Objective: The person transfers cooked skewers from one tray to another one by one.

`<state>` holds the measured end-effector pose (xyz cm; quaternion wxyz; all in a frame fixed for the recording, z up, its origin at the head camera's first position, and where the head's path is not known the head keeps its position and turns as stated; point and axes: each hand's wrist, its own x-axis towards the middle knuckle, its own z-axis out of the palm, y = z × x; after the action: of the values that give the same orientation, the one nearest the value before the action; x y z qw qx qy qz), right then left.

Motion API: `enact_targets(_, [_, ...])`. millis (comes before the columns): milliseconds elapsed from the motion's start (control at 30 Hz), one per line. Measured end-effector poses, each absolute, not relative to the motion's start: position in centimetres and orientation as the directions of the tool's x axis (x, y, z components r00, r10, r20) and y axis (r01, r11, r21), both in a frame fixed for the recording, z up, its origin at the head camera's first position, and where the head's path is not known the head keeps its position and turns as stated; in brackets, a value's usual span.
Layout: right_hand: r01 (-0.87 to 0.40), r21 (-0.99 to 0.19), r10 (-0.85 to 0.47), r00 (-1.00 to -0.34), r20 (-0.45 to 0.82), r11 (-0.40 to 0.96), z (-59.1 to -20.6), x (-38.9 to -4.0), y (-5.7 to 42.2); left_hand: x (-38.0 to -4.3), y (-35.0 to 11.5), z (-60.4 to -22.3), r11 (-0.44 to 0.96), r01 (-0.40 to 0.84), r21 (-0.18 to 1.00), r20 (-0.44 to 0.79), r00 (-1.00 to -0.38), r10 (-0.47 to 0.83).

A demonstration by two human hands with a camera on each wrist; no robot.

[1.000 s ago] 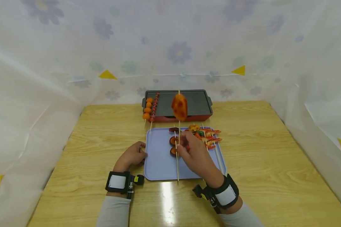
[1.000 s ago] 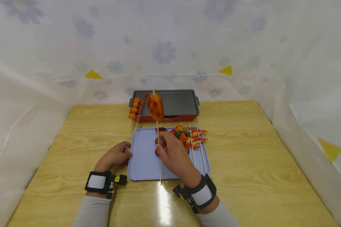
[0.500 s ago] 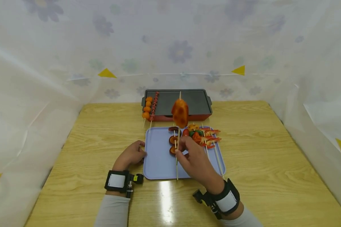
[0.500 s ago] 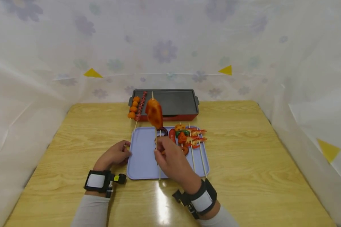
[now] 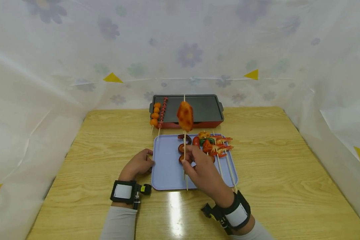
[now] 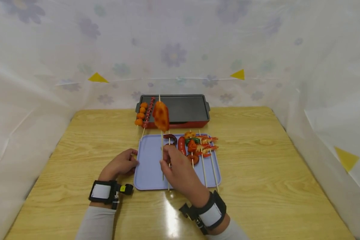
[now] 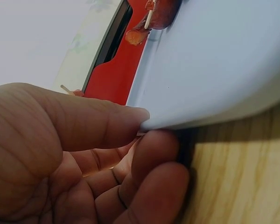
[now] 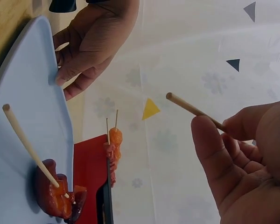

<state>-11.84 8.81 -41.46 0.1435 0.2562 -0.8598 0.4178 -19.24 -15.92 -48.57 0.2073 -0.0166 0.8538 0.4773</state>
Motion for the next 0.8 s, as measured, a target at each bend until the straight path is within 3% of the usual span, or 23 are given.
enact_targets(567, [-0.393,-0.685,-0.269,-0.919,0.287,0.613,-43.1,-13.4,7.8,-19.2,-15.9,-48.1,0.557,-0.227,0.799,-0.378,-0.91,0.172])
enact_targets(800, [-0.381,-0.659,-0.272,-0.925,0.266,0.649,-44.6,-13.8,7.1,-19.3,-16.1,-48.3,0.55,-0.222,0.805,-0.377,-0.908,0.186])
